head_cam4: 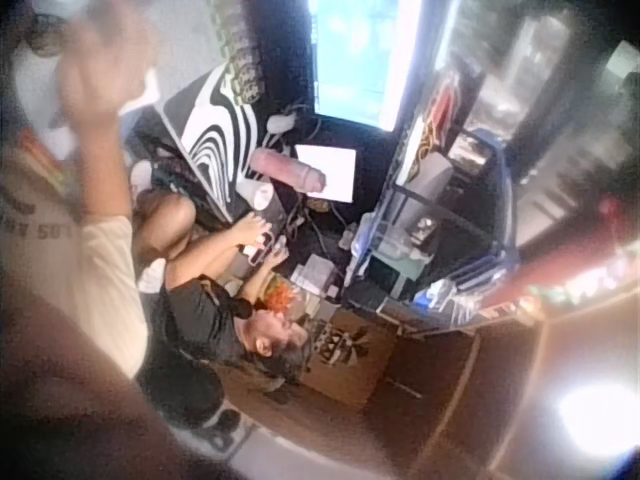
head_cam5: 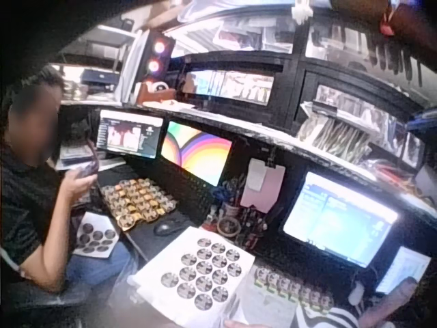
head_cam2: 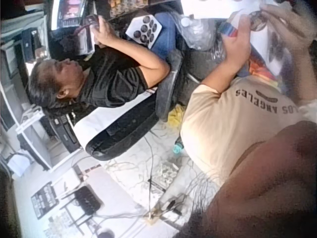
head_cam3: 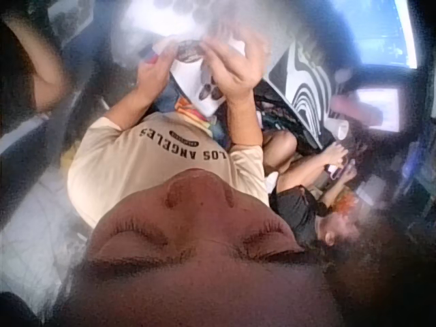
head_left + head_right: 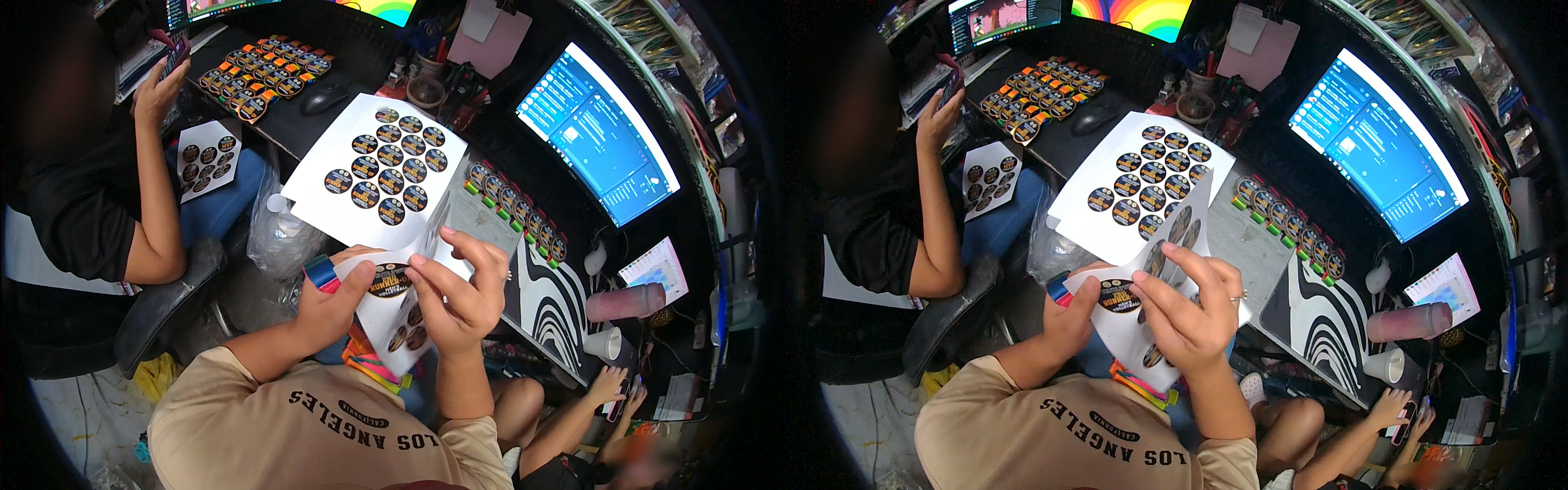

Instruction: The person repeatedly picks a circular sticker, places it on a small cylindrical object, and wraps a colorful ribbon around it to form a keychain. They place each finished keychain on the desk and continue the cycle with new stickers and ribbons.

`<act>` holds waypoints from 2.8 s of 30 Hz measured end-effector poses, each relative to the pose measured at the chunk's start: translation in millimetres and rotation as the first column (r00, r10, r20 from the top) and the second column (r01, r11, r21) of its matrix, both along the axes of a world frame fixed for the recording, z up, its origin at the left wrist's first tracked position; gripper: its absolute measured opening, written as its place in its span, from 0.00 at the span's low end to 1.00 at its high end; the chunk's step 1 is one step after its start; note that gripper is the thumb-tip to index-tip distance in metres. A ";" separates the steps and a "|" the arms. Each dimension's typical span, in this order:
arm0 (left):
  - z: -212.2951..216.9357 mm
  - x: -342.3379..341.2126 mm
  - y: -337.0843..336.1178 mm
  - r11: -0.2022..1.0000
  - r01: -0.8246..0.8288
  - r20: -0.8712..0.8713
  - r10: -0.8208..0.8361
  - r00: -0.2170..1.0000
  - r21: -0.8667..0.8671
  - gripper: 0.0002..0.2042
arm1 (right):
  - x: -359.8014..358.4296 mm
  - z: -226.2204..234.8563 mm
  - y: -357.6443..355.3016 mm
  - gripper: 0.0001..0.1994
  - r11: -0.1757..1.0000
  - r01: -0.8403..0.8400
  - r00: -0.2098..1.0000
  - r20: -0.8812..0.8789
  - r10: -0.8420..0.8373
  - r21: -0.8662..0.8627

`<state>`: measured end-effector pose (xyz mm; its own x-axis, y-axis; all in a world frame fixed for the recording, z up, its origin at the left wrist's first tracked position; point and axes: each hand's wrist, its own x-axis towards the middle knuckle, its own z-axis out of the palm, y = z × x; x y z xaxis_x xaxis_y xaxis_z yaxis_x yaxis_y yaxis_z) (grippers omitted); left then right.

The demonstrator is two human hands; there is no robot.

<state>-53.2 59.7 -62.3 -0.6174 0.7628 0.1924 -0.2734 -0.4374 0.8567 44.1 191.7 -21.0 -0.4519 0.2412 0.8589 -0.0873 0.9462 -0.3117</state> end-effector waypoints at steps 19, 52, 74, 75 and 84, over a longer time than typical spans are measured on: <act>21.6 4.1 2.2 0.992 -0.126 -0.515 0.124 0.848 0.032 0.10 | 15.7 8.5 -13.1 0.11 0.967 -0.059 0.998 -0.013 0.058 -0.246; 22.9 7.2 6.2 0.975 0.016 0.040 -0.007 0.999 -0.223 0.13 | 8.6 -22.5 -21.3 0.11 0.994 0.080 0.996 -0.030 -0.083 -0.070; -10.5 -146.5 80.9 0.943 -0.268 0.551 0.334 0.765 -0.199 0.27 | 76.9 -24.7 -19.1 0.09 0.927 -0.021 0.845 -0.502 -0.183 -0.374; -17.3 -148.4 80.9 0.934 -0.266 0.524 0.354 0.775 -0.237 0.27 | 78.0 -25.8 -17.0 0.10 0.921 -0.013 0.842 -0.501 -0.201 -0.390; -33.9 -148.6 28.3 0.875 -0.356 0.223 0.438 0.871 -0.327 0.31 | 81.4 -39.2 -2.6 0.07 0.901 -0.036 0.870 -0.457 -0.185 -0.433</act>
<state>-201.8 88.0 -96.2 -0.8746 0.4366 -0.2108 -0.3723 -0.3262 0.8689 125.5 189.1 -60.2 0.0200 0.6384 0.7694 -0.2635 0.7457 -0.6119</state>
